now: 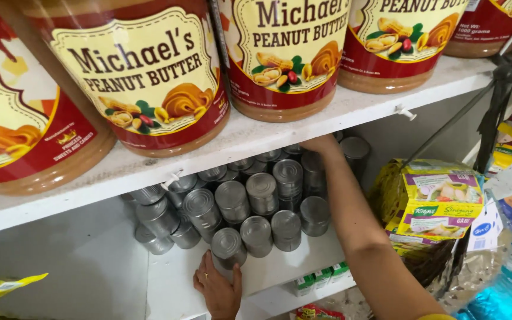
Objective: Organizes and stocks jars of peanut butter and canned goods on retail shelves.
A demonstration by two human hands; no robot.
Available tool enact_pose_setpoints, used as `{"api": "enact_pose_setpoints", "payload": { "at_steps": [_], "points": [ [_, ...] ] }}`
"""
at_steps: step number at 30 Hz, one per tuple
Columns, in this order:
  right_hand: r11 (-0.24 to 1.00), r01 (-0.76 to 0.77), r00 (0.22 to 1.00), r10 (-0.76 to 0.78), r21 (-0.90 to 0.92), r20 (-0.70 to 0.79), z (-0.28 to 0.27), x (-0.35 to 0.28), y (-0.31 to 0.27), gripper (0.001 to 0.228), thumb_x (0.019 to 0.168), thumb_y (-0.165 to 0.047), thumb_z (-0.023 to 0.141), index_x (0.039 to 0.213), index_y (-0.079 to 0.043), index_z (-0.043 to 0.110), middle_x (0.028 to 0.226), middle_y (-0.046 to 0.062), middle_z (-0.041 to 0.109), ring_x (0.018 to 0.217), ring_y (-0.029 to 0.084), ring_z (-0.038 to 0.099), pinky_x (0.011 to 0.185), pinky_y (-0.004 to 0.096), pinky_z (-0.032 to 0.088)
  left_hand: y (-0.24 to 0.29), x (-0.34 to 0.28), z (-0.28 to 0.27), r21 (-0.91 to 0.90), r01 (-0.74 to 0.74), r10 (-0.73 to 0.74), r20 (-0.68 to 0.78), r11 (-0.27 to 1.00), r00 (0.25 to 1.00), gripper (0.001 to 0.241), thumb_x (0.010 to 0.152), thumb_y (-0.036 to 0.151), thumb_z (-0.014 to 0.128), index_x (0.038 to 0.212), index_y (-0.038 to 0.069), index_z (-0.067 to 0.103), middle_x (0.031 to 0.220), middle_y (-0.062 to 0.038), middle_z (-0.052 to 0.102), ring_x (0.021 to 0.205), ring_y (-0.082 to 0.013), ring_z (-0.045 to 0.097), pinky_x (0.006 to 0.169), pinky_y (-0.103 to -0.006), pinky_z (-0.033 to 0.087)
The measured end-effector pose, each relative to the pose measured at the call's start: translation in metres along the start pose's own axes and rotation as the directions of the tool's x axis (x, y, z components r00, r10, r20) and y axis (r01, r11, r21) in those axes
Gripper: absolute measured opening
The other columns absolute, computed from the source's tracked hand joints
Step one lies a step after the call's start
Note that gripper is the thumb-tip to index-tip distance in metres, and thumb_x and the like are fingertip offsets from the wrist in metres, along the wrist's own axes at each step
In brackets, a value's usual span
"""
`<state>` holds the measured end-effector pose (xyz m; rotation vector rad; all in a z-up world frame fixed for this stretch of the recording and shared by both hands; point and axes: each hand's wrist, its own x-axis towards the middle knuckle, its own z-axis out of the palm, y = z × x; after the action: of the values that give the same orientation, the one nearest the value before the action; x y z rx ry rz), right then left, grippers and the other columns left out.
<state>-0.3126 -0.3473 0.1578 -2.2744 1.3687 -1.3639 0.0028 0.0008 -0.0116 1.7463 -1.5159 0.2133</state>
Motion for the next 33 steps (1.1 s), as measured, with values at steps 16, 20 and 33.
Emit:
{"api": "enact_pose_setpoints", "payload": {
  "at_steps": [16,20,33],
  "points": [
    [0.992,-0.028,0.996,0.039,-0.126,0.085,0.001,0.002,0.035,0.077,0.081,-0.050,0.072,0.145,-0.013,0.054,0.154,0.016,0.049,0.145,0.032,0.042,0.121,0.041,0.031,0.005,0.005,-0.008,-0.017,0.007,-0.007,-0.016,1.000,1.000,0.084,0.085,0.039,0.069,0.147,-0.004,0.033,0.149,-0.024,0.044,0.137,-0.0414,0.039,0.115,-0.0599,0.020],
    [0.989,-0.061,0.992,0.075,-0.132,0.101,-0.008,-0.005,0.032,0.077,0.081,-0.050,0.072,0.145,-0.013,0.054,0.154,0.016,0.049,0.145,0.032,0.042,0.121,0.041,0.031,0.010,0.009,-0.013,-0.016,0.027,-0.026,0.021,1.000,0.999,0.084,0.084,0.039,0.070,0.147,-0.004,0.033,0.148,-0.025,0.044,0.137,-0.0422,0.038,0.114,-0.0605,0.020],
    [0.960,-0.208,0.967,0.230,-0.190,0.106,-0.021,-0.012,0.035,0.076,0.086,-0.052,0.070,0.149,-0.013,0.052,0.156,0.017,0.047,0.146,0.033,0.040,0.120,0.042,0.032,0.006,0.005,-0.006,-0.018,-0.010,0.010,0.019,1.000,1.000,0.081,0.090,0.039,0.066,0.148,-0.006,0.031,0.149,-0.027,0.043,0.140,-0.0422,0.037,0.115,-0.0631,0.019]
  ]
}}
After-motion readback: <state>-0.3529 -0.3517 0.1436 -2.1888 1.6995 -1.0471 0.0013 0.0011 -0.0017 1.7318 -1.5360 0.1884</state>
